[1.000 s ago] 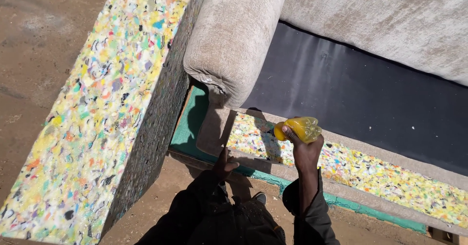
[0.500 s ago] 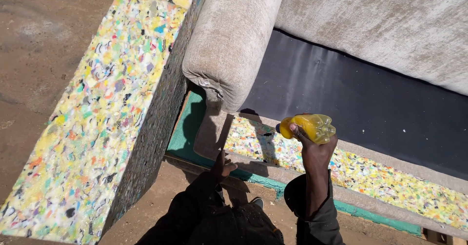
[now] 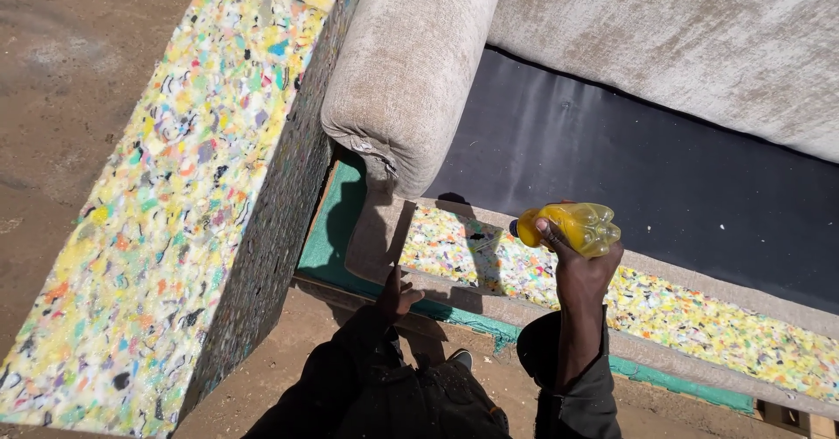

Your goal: Applying adhesive from a bottle onto a foam strip on a sofa frame during reupholstery.

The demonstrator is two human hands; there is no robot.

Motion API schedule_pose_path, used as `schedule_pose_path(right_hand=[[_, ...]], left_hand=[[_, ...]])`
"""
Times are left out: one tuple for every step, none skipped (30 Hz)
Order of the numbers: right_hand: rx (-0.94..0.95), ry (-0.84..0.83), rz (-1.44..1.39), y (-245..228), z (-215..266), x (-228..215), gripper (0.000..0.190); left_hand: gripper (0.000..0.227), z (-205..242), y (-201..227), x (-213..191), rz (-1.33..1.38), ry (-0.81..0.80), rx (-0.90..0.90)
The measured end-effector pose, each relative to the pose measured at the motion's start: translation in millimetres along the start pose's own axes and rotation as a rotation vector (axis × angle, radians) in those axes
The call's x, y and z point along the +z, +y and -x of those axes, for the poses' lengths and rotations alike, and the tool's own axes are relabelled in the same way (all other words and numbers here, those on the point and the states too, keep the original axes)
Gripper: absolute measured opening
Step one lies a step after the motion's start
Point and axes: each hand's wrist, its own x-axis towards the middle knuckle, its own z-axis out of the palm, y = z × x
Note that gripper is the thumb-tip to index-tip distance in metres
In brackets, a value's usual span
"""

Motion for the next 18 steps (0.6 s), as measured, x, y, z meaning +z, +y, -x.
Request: schedule_pose_path(right_hand=[[0.001, 0.0, 0.0, -3.1, -0.2, 0.1, 0.042], [-0.003, 0.005, -0.005, -6.0, -0.1, 0.3, 0.042], [-0.008, 0.011, -0.01, -8.9, 0.0, 0.3, 0.043], [-0.005, 0.013, -0.01, -9.5, -0.2, 3.2, 0.043], [-0.011, 0.007, -0.016, -10.2, -0.5, 5.8, 0.043], [-0.018, 0.004, -0.023, -11.0, -1.1, 8.1, 0.043], [-0.017, 0.009, -0.023, -16.5, -1.2, 15.1, 0.043], [-0.016, -0.01, -0.034, -22.0, -1.4, 22.2, 0.041], [-0.015, -0.029, -0.045, -27.6, -1.6, 29.2, 0.039], [-0.014, -0.024, -0.047, -28.5, -3.3, 37.0, 0.039], [0.013, -0.044, -0.063, -29.5, -4.9, 45.1, 0.04], [0.041, -0.066, -0.079, -30.6, -6.7, 53.3, 0.041], [0.041, -0.064, -0.08, -29.4, -7.4, 59.8, 0.041], [0.056, -0.08, -0.093, -28.2, -8.2, 66.5, 0.042], [0.071, -0.096, -0.106, -27.0, -9.0, 73.4, 0.044], [0.072, -0.096, -0.107, -11.6, -11.3, 74.7, 0.044], [0.087, -0.103, -0.081, 3.8, -13.6, 76.1, 0.044], [0.099, -0.11, -0.055, 19.1, -16.9, 77.4, 0.045]], left_hand=[[0.116, -1.3, -1.8, -0.8, 0.0, 0.001, -0.001], [0.115, -1.9, -4.0, -1.9, -0.02, -0.007, 0.004], [0.114, -2.5, -6.3, -2.9, -0.04, -0.014, 0.008], [0.114, -1.4, -6.0, -2.7, -0.041, -0.015, 0.006], [0.116, -0.2, -5.6, -2.2, -0.049, 0.011, -0.015], [0.118, 0.1, -4.5, -1.6, -0.058, 0.035, -0.035], [0.118, 3.1, -0.1, 0.8, -0.061, 0.032, -0.037], [0.116, 5.9, 4.6, 2.9, -0.046, 0.027, -0.032], [0.115, 8.8, 9.4, 5.1, -0.03, 0.022, -0.026], [0.115, 8.2, 9.6, 5.6, -0.034, 0.02, -0.027], [0.114, 7.7, 9.8, 6.1, -0.052, 0.026, -0.025], [0.113, 7.4, 9.8, 6.5, -0.068, 0.033, -0.022], [0.113, 7.9, 10.6, 6.2, -0.07, 0.033, -0.023], [0.114, 8.5, 11.2, 6.0, -0.059, 0.026, -0.023], [0.116, 9.0, 11.7, 5.6, -0.047, 0.019, -0.023], [0.116, 10.6, 13.4, 6.2, -0.048, 0.019, -0.023], [0.117, 12.1, 15.1, 6.5, -0.03, 0.033, -0.026], [0.119, 12.3, 16.9, 8.0, -0.01, 0.045, -0.026]])
